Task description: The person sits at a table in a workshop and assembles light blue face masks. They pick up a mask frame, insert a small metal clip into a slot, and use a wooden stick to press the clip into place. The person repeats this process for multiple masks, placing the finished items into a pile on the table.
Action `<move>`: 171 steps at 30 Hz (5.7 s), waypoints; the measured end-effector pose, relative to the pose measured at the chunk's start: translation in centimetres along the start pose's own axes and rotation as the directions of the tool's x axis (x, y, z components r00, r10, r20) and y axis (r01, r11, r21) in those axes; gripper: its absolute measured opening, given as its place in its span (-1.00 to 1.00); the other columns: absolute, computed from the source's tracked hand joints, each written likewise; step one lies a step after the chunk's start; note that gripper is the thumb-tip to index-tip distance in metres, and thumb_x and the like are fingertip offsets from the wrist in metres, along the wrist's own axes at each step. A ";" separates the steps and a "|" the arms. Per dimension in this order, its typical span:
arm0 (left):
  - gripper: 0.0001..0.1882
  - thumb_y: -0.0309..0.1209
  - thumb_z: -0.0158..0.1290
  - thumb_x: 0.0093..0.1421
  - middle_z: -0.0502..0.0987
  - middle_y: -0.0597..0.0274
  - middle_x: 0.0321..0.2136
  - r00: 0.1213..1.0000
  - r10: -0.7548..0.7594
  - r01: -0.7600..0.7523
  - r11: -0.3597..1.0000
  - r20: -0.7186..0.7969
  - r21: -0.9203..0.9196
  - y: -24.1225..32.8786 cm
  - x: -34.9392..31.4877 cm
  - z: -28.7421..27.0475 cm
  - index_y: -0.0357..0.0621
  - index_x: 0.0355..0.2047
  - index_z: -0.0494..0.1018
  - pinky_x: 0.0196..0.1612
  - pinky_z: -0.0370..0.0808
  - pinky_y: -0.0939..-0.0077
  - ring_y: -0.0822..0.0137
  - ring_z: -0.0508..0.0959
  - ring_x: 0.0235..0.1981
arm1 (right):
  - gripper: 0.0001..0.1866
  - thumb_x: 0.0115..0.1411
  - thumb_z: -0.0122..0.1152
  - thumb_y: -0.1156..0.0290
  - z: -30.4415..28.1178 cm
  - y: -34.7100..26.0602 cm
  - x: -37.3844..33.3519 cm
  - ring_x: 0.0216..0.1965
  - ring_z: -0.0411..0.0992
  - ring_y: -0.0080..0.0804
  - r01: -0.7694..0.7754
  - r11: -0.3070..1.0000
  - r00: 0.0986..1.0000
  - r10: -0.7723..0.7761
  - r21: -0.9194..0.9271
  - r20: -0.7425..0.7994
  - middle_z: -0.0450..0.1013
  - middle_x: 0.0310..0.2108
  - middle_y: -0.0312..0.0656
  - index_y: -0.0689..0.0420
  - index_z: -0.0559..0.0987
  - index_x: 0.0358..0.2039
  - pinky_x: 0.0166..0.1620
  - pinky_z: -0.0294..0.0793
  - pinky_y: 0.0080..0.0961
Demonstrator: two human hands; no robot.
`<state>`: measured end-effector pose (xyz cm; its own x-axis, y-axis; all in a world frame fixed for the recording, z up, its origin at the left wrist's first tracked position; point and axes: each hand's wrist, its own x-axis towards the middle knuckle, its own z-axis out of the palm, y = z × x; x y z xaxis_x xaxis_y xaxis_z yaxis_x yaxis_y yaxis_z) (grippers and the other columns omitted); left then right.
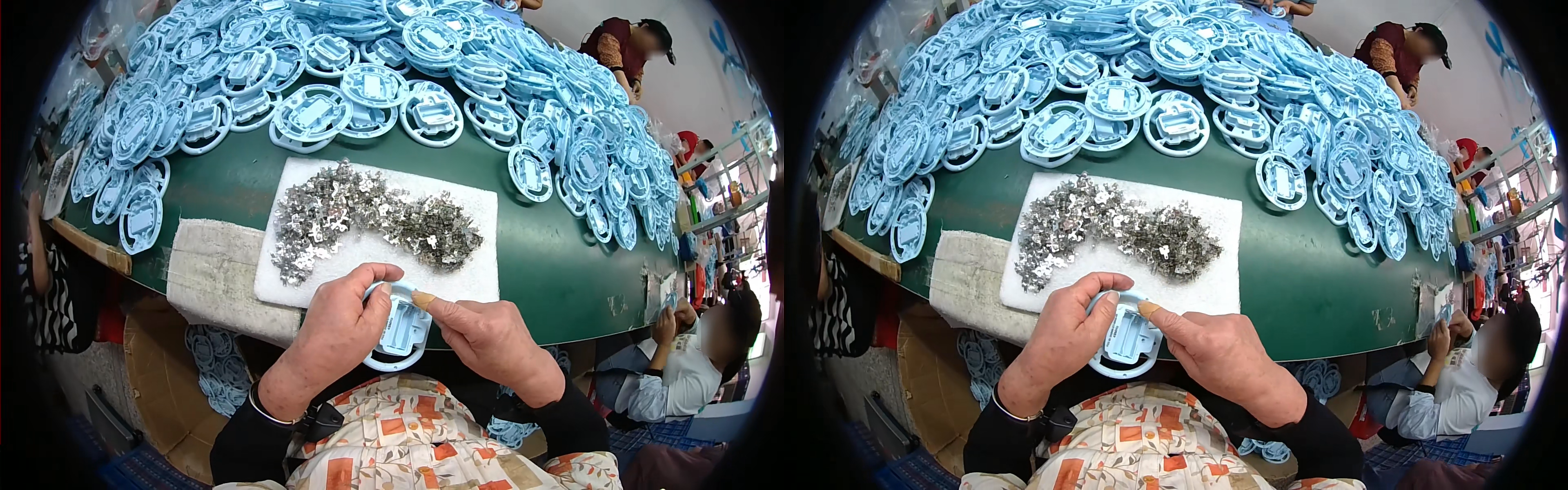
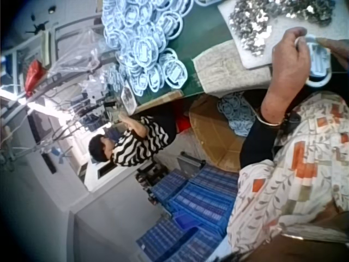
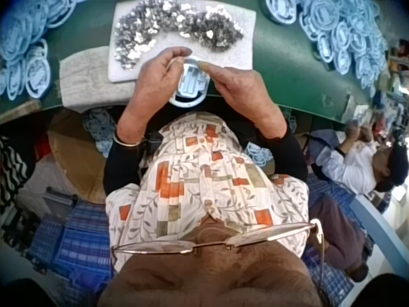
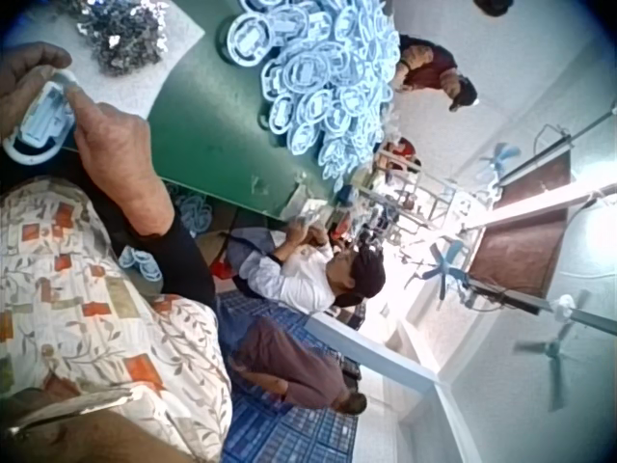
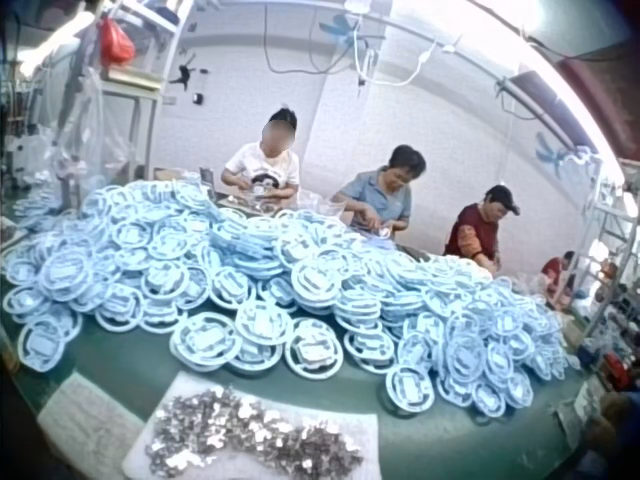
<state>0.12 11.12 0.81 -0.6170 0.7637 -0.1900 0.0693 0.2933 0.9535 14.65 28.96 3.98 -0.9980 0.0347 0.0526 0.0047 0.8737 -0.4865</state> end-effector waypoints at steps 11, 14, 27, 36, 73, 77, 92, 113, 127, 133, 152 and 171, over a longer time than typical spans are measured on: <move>-0.72 -0.45 -0.06 0.44 0.64 0.24 -0.42 1.000 -0.022 0.022 1.000 -0.007 -0.017 0.4 0.0 0.1 -0.33 0.03 0.53 -0.35 0.52 0.56 0.57 0.54 -0.42 | -0.70 0.20 0.36 0.41 0.1 0.4 0.4 -0.56 0.56 -0.23 -0.030 0.987 0.983 0.058 0.159 -0.174 0.55 -0.52 -0.22 0.01 0.63 -0.03 -0.51 0.49 -0.34; -0.73 -0.45 -0.05 0.43 0.65 0.23 -0.41 0.999 -0.051 0.051 0.999 -0.008 -0.008 0.3 0.0 0.0 -0.33 0.02 0.53 -0.35 0.53 0.56 0.56 0.56 -0.42 | -0.83 0.23 0.37 0.37 -0.6 -0.9 0.7 -0.53 0.58 -0.22 -0.177 0.970 0.982 0.186 0.168 -0.038 0.59 -0.50 -0.19 0.07 0.61 -0.18 -0.50 0.50 -0.33; -0.68 -0.43 0.19 0.29 0.54 0.40 -0.43 0.998 -0.055 0.055 0.998 0.001 -0.011 0.7 -0.2 0.0 -0.25 0.04 0.53 -0.45 0.41 0.67 0.67 0.37 -0.51 | -0.81 0.11 0.34 0.43 1.2 -1.5 2.7 -0.57 0.55 -0.16 0.021 1.000 0.991 -0.022 -0.013 -0.130 0.51 -0.60 -0.18 0.10 0.46 -0.38 -0.51 0.50 -0.25; -0.67 -0.43 0.19 0.27 0.55 0.32 -0.48 1.000 0.013 -0.013 1.000 -0.001 0.027 1.0 -0.3 -0.2 -0.25 0.03 0.54 -0.49 0.40 0.61 0.61 0.39 -0.55 | -0.77 0.12 0.31 0.41 0.4 -0.5 3.6 -0.60 0.53 -0.11 0.138 0.987 0.990 -0.140 -0.080 -0.025 0.48 -0.65 -0.17 0.13 0.40 -0.35 -0.54 0.49 -0.21; -0.72 -0.50 -0.08 0.41 0.61 0.12 -0.48 0.998 0.055 -0.058 0.997 0.035 0.061 0.5 0.0 0.0 -0.29 0.02 0.55 -0.35 0.50 0.46 0.49 0.53 -0.46 | -0.81 0.13 0.29 0.48 0.5 -0.1 2.2 -0.58 0.54 -0.13 0.053 0.989 0.999 -0.052 0.138 -0.013 0.51 -0.60 -0.17 0.13 0.43 -0.31 -0.50 0.49 -0.25; -0.73 -0.49 -0.08 0.42 0.58 0.11 -0.52 0.991 0.133 -0.131 0.987 -0.012 0.090 0.1 -0.2 0.2 -0.30 0.01 0.55 -0.39 0.48 0.45 0.46 0.51 -0.50 | -0.82 0.14 0.29 0.47 -0.1 -0.7 2.3 -0.58 0.55 -0.13 -0.001 0.987 1.000 -0.004 0.160 0.028 0.51 -0.61 -0.18 0.14 0.44 -0.31 -0.49 0.50 -0.27; -0.71 -0.48 -0.08 0.42 0.49 0.28 -0.63 0.996 0.091 -0.090 0.994 -0.009 0.063 0.1 0.1 0.2 -0.31 0.01 0.56 -0.49 0.39 0.52 0.55 0.41 -0.59 | -0.81 0.14 0.30 0.54 1.6 1.4 1.8 -0.57 0.55 -0.23 -0.006 0.936 0.999 0.017 0.351 -0.028 0.50 -0.59 -0.19 0.15 0.46 -0.27 -0.47 0.51 -0.38; -0.67 -0.47 -0.06 0.35 0.64 0.21 -0.44 0.998 -0.005 0.000 0.997 0.063 0.078 1.2 -0.3 -0.2 -0.34 0.05 0.54 -0.36 0.52 0.55 0.53 0.54 -0.46 | -0.70 0.30 0.22 0.46 -0.5 -1.2 0.3 -0.51 0.58 -0.12 -0.191 0.959 0.977 0.205 0.208 -0.052 0.56 -0.51 -0.12 0.00 0.53 0.04 -0.46 0.51 -0.26; -0.66 -0.50 -0.10 0.37 0.58 0.27 -0.52 0.996 0.086 -0.087 0.994 0.019 0.058 0.3 -0.2 0.1 -0.34 0.04 0.54 -0.43 0.45 0.55 0.56 0.46 -0.53 | -0.52 0.13 0.28 0.60 -1.2 -2.2 -0.5 -0.54 0.54 -0.17 -0.089 0.995 0.994 0.091 -0.041 0.056 0.52 -0.55 -0.18 0.03 0.61 0.10 -0.48 0.50 -0.28; -0.66 -0.49 0.01 0.33 0.58 0.30 -0.49 0.999 0.022 -0.024 0.999 0.045 0.039 0.5 -0.4 0.1 -0.32 0.08 0.52 -0.42 0.46 0.57 0.60 0.49 -0.51 | -0.52 0.15 0.27 0.55 -2.5 -3.8 1.0 -0.55 0.55 -0.15 -0.097 0.975 0.969 0.138 -0.200 0.204 0.53 -0.56 -0.18 -0.02 0.58 0.12 -0.49 0.50 -0.24; -0.61 -0.55 -0.01 0.33 0.59 0.17 -0.07 0.995 -0.026 0.072 0.868 0.099 -0.492 2.0 -2.3 1.7 -0.37 0.16 0.42 -0.06 0.57 0.58 0.49 0.60 -0.17 | -0.65 0.46 0.15 0.31 0.5 -1.1 -2.0 -0.33 0.50 -0.71 -0.310 0.364 0.909 0.383 0.878 0.163 0.58 -0.33 -0.27 0.27 0.48 0.12 -0.25 0.50 -0.66; -0.42 -0.08 -0.22 0.53 0.56 0.16 -0.26 0.935 0.105 0.214 0.595 0.339 -0.775 -0.3 -1.6 1.9 -0.35 0.28 0.27 -0.25 0.63 0.45 0.36 0.60 -0.33 | -0.68 0.43 0.07 0.57 1.1 -2.8 -2.5 -0.39 0.57 -0.57 0.105 0.716 0.939 0.157 0.690 -0.305 0.59 -0.36 -0.23 0.29 0.53 0.16 -0.25 0.59 -0.60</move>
<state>2.58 10.86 0.42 -0.3042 0.9396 -0.1568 -0.6981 -0.1079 0.7078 17.06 25.87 4.26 -0.9175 0.3178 0.2393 -0.1443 0.2946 -0.9447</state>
